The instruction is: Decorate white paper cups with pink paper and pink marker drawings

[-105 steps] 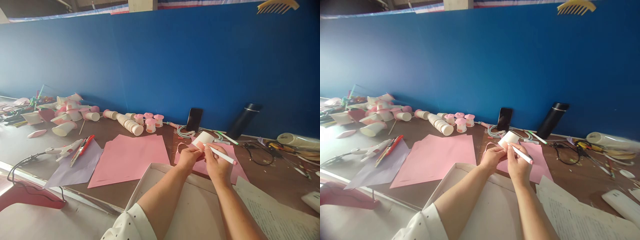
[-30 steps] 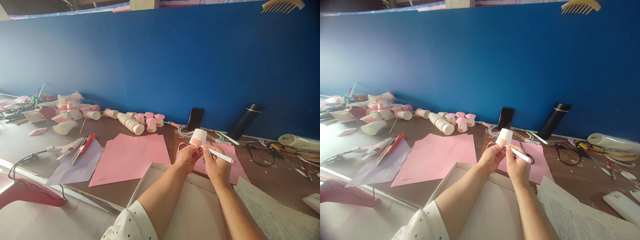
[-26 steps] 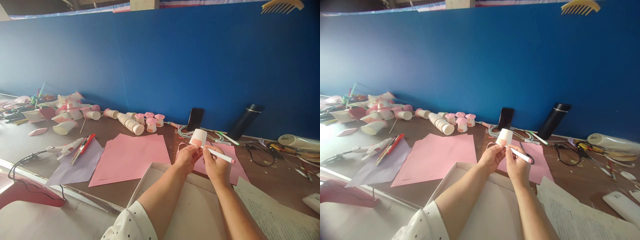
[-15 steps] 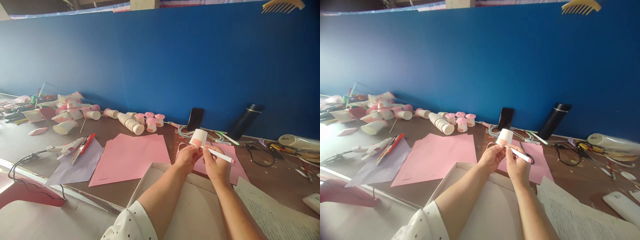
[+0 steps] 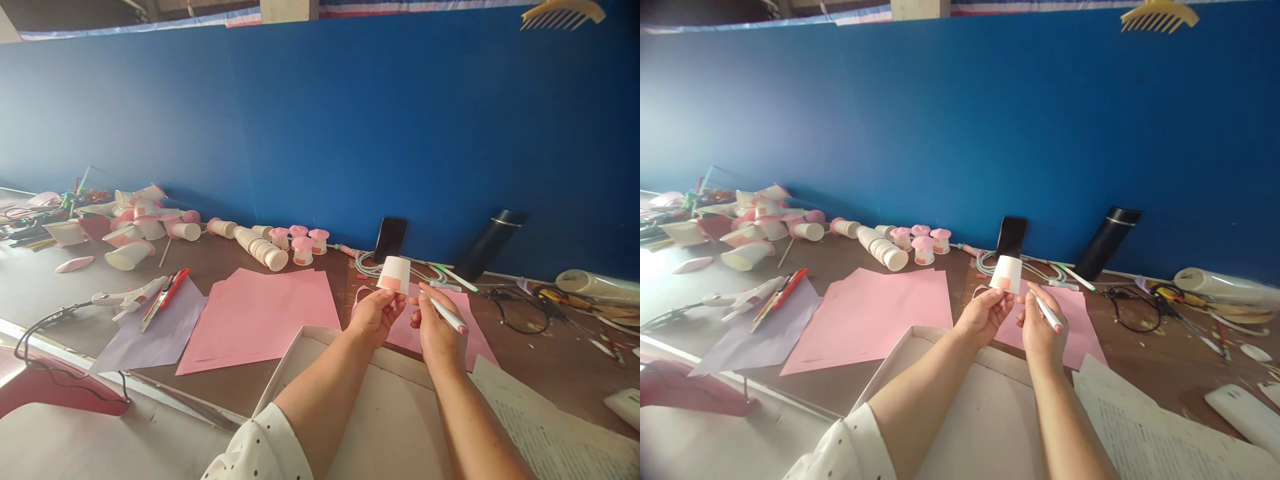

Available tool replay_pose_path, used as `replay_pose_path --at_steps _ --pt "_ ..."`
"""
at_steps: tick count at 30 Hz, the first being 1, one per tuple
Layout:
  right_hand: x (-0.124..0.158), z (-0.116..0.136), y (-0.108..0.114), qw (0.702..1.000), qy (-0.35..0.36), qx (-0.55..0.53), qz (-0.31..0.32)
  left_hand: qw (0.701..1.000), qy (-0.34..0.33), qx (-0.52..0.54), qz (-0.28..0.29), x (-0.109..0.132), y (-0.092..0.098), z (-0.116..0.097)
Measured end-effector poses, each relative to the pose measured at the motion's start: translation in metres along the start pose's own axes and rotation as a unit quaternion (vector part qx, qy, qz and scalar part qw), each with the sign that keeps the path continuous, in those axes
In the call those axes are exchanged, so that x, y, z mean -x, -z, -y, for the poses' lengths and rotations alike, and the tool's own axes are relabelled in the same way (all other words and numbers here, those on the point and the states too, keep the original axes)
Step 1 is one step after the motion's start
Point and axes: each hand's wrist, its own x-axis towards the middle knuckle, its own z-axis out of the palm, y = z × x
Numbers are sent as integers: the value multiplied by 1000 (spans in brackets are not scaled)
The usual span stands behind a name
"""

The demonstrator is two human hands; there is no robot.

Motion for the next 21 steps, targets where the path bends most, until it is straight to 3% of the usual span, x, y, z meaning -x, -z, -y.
replay_pose_path --at_steps 10,21 --pt "-3 -11 -8 994 -84 -68 -10 998 -14 19 58 4 -1 0" --pt "-10 -13 -10 959 -168 -222 -47 998 8 12 60 -1 -2 17"
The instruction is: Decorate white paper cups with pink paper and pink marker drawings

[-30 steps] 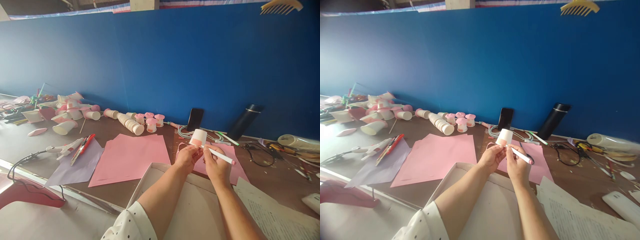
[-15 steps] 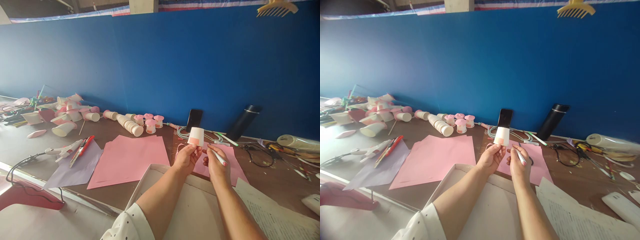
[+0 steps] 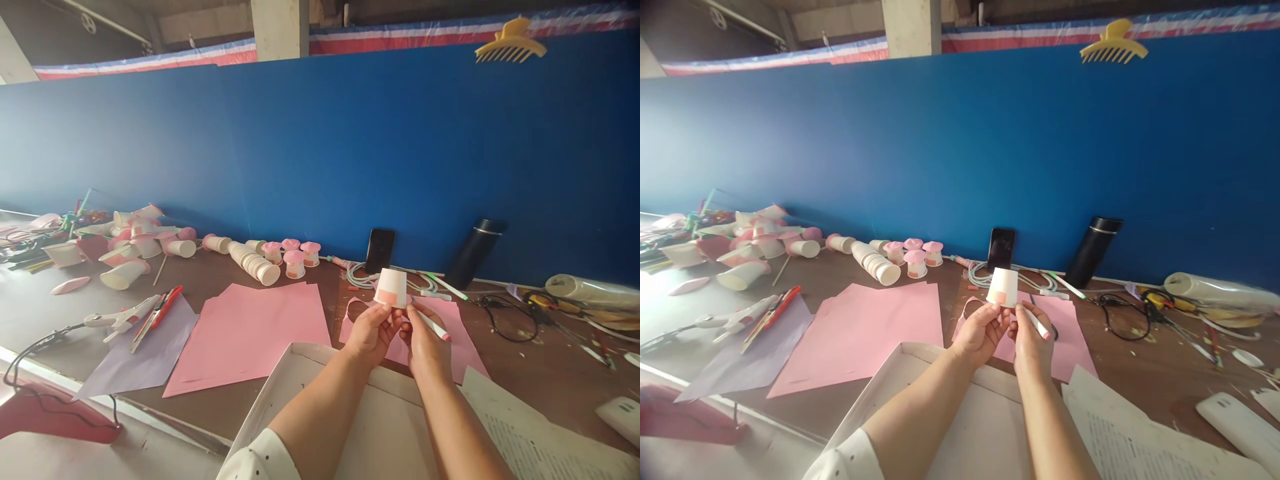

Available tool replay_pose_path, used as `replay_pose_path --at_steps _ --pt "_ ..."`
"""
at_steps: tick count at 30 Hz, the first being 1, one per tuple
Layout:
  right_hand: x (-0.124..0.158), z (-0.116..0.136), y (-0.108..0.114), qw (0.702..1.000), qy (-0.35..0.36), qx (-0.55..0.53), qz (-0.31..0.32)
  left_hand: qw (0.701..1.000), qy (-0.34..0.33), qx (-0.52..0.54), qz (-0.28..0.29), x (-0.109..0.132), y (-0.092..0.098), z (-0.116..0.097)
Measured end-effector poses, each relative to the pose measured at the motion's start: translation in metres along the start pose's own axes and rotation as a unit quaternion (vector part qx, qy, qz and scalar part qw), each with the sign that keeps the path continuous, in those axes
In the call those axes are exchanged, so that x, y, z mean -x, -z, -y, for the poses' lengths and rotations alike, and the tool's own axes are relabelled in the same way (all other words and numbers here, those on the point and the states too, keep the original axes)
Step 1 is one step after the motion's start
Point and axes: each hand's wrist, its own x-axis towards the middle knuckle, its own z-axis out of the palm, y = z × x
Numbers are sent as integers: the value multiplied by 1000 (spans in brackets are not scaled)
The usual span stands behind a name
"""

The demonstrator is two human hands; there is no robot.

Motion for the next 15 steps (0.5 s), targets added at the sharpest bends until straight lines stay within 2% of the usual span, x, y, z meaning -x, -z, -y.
replay_pose_path --at_steps 10,15 --pt "-19 -1 5 1000 4 -25 9 1000 -3 4 -1 -12 -1 20" --pt "-30 5 9 997 -38 -59 30 999 -11 14 -30 -22 -3 33"
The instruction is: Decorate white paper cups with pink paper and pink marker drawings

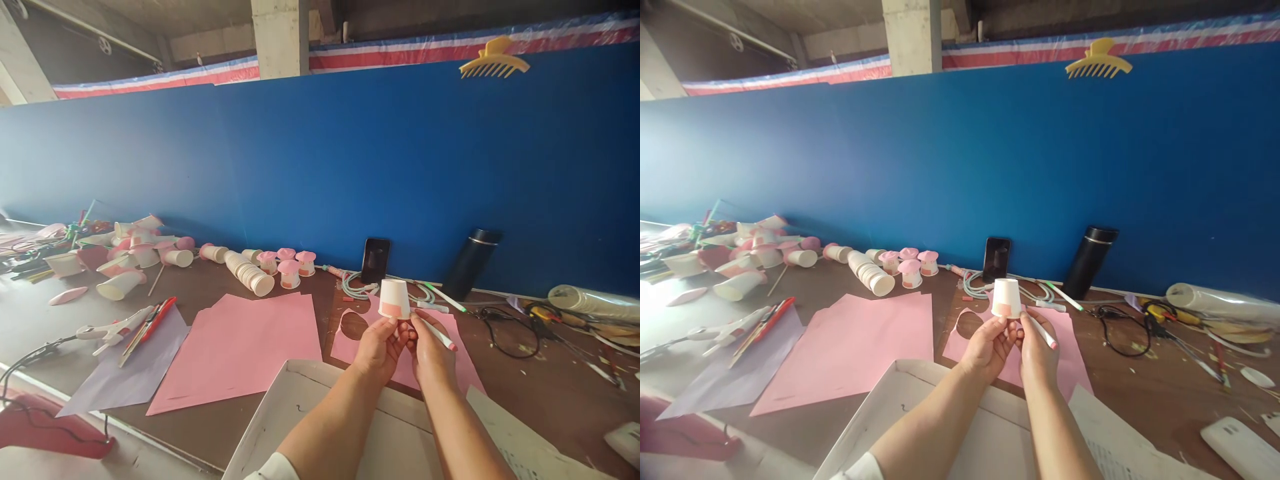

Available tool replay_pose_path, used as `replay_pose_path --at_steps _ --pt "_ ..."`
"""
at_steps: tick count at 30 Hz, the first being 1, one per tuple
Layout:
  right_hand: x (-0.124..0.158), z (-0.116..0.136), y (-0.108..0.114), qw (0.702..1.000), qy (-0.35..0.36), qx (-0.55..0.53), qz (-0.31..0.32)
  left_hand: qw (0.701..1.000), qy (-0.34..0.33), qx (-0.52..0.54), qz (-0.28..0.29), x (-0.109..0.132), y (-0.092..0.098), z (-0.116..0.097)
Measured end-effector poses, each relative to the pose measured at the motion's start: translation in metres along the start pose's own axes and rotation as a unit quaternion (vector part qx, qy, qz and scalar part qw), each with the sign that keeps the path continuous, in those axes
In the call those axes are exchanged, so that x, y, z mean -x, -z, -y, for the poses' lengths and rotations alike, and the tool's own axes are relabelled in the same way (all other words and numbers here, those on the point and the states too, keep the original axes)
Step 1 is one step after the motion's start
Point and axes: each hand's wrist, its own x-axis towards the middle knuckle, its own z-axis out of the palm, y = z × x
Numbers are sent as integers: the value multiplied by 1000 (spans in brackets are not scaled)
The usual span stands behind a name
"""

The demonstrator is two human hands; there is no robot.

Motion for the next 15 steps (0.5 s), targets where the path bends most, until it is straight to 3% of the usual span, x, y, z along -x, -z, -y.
replay_pose_path --at_steps 8,15 --pt "-4 -3 -7 995 -60 -73 -16 999 -1 -27 20 -1 1 -1" --pt "-7 -8 3 979 -102 -174 11 999 33 7 22 6 -3 -7"
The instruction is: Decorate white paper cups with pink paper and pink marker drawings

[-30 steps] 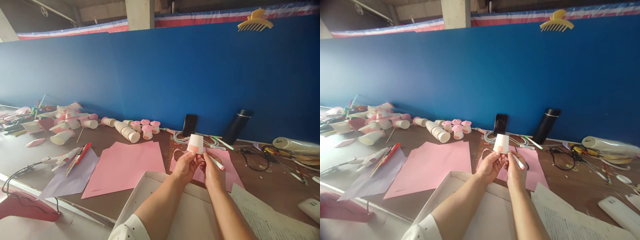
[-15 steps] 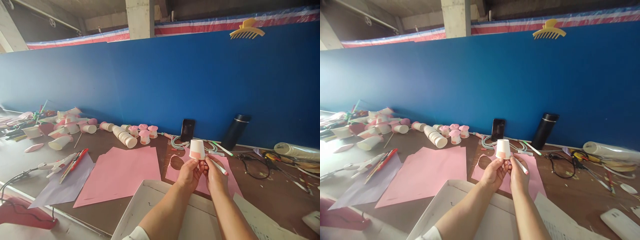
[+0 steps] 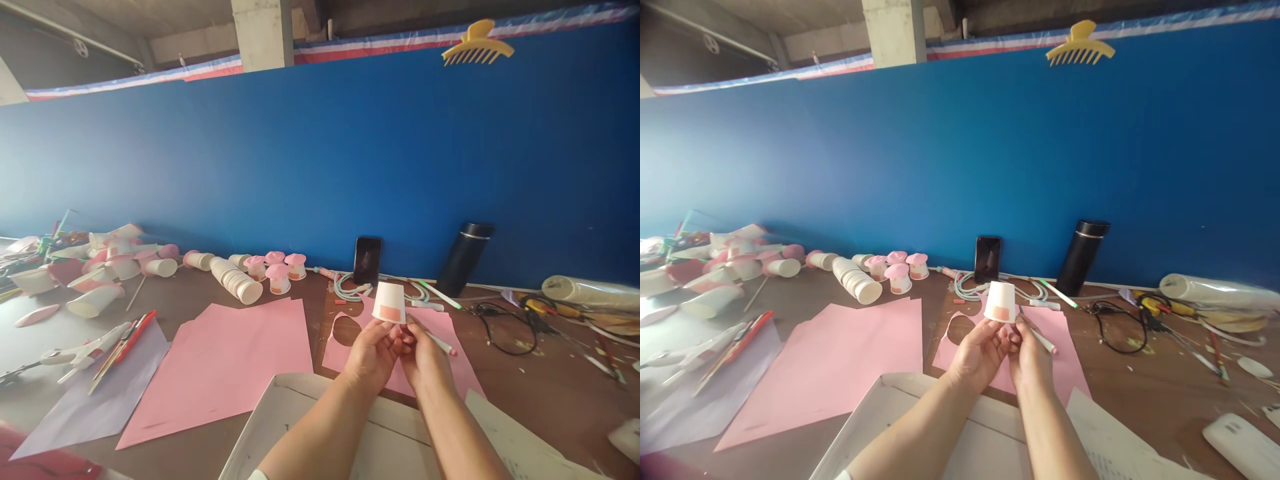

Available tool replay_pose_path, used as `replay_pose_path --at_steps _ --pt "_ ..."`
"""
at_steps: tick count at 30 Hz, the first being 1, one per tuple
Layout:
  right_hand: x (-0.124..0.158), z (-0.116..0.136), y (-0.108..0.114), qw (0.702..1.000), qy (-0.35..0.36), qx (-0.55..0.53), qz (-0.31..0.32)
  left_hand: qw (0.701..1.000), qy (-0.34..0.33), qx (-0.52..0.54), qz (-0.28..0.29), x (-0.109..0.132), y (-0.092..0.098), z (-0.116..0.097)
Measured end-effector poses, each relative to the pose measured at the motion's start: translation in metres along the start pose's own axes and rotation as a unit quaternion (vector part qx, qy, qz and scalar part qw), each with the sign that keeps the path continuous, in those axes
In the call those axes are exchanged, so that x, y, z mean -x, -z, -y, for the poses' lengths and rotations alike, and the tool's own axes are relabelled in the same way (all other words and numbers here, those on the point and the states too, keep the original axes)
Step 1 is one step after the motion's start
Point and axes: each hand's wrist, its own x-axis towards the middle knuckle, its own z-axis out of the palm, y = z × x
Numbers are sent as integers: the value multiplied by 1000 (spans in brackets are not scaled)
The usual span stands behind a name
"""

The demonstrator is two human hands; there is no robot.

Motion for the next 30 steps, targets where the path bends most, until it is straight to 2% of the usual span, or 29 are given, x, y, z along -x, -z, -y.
replay_pose_path --at_steps 3,7,13,19,24,26,30 --pt "2 -1 2 1000 -21 -2 -3 1000 13 2 -27 1 0 -3" --pt "8 -3 0 999 -33 8 5 996 -29 23 -85 3 0 -6" --pt "17 -6 -5 998 -24 40 30 999 -34 5 -27 3 0 -8" --pt "19 -6 -5 997 -37 37 49 998 -25 -19 -60 2 -2 -12" --pt "23 -7 -8 995 -23 83 58 998 -35 21 -58 1 0 -15" --pt "23 -8 -9 991 -4 129 43 996 -41 54 -65 1 2 -17" --pt "23 -6 -7 970 68 233 -26 991 -50 92 -89 1 6 -21"
